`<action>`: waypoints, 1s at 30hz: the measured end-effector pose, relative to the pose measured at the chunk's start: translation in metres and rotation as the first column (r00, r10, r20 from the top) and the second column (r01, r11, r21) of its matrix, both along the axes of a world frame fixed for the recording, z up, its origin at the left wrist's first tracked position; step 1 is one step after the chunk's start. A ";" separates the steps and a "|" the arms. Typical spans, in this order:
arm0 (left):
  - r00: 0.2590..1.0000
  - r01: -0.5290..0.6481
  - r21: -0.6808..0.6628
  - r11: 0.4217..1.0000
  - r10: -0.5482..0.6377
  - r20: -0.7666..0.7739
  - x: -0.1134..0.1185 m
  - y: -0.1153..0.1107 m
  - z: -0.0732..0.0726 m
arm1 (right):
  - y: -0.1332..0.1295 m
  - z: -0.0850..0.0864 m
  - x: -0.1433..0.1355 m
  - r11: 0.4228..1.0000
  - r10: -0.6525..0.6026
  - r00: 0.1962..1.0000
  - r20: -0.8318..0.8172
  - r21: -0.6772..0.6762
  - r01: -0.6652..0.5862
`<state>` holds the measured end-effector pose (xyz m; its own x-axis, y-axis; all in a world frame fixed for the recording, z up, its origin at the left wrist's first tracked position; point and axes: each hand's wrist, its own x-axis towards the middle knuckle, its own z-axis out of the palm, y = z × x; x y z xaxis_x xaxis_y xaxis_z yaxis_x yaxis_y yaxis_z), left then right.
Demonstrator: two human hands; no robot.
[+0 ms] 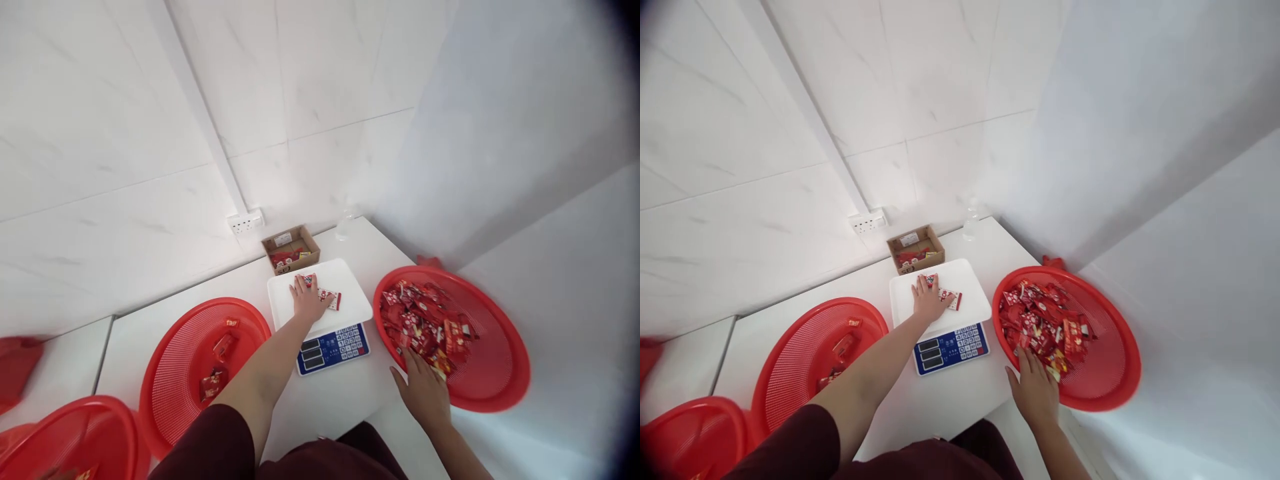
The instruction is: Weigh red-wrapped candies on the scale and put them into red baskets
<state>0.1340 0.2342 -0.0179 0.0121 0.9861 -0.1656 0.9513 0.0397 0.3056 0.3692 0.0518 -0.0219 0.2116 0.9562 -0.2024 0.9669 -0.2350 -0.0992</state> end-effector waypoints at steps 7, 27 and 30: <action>0.996 0.073 0.017 0.997 -0.072 -0.043 -0.001 -0.002 0.006 | 0.004 0.011 -0.002 0.996 -0.046 0.993 -0.106 -0.086 0.037; 0.991 -0.032 0.140 0.990 0.013 0.135 0.026 -0.117 0.036 | 0.075 -0.036 0.118 0.967 -0.143 0.962 -0.232 -0.241 0.086; 0.969 -0.078 0.130 0.988 0.044 0.244 0.032 -0.146 0.034 | 0.086 -0.039 0.118 0.958 -0.127 0.973 -0.193 -0.277 0.070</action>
<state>0.1662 0.0880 0.0160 -0.0257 0.9993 -0.0279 0.8464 0.0366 0.5313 0.4871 0.1378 -0.0611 0.2283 0.8378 -0.4960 0.9026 -0.3730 -0.2147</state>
